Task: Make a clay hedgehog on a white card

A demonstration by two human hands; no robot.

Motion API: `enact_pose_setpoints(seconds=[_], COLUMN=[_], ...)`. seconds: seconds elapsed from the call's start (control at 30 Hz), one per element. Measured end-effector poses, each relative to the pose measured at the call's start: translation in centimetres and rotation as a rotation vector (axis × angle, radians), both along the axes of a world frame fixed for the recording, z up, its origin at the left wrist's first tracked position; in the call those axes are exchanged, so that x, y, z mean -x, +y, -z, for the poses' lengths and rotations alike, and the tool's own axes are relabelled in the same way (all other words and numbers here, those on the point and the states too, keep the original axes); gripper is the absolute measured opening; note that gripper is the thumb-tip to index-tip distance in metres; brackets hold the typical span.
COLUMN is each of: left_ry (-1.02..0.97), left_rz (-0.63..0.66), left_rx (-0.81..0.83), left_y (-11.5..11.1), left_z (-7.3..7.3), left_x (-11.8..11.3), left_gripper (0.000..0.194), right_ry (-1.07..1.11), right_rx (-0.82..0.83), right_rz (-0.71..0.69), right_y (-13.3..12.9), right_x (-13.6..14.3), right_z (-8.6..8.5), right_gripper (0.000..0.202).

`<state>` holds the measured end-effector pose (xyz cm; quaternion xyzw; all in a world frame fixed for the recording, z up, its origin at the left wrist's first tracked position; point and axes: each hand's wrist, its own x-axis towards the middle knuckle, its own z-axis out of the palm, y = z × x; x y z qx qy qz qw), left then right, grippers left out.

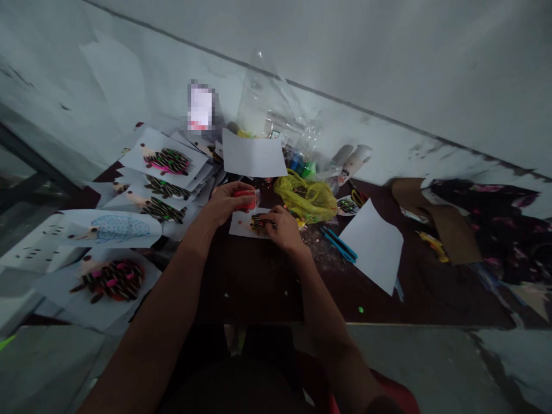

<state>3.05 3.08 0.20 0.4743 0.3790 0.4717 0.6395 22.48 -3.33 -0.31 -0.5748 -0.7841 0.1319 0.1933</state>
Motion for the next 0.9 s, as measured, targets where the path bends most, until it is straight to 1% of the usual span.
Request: enact_pose_setpoints(seconds=[0.1, 0.2, 0.27, 0.33, 0.63, 0.7, 0.9], left_ry=[0.043, 0.09, 0.094, 0.083, 0.106, 0.117, 0.131], left_rz=[0.01, 0.039, 0.069, 0.102, 0.205, 0.214, 0.217], left_rx=[-0.019, -0.027, -0.019, -0.014, -0.09, -0.098, -0.103], left_y=[-0.1, -0.1, -0.2, -0.2, -0.6, -0.7, -0.7], left_z=[0.0, 0.2, 0.3, 0.5, 0.9, 0.9, 1.1], left_x=[0.0, -0.2, -0.4, -0.6, -1.1, -1.2, -1.2], left_gripper=[0.039, 0.039, 0.04, 0.04, 0.033, 0.033, 0.034], right_ry=[0.124, 0.335, 0.453, 0.513, 0.481, 0.461, 0.399], right_rx=[-0.074, -0.16, -0.18, -0.185, -0.091, -0.102, -0.203], right_rz=[0.028, 0.074, 0.082, 0.075, 0.113, 0.108, 0.044], right_y=[0.1, 0.2, 0.2, 0.1, 0.2, 0.2, -0.1], right_x=[0.0, 0.0, 0.1, 0.1, 0.1, 0.1, 0.0], right_z=[0.1, -0.1, -0.3, -0.4, -0.4, -0.3, -0.3], right_gripper=[0.029, 0.02, 0.018, 0.02, 0.018, 0.017, 0.016])
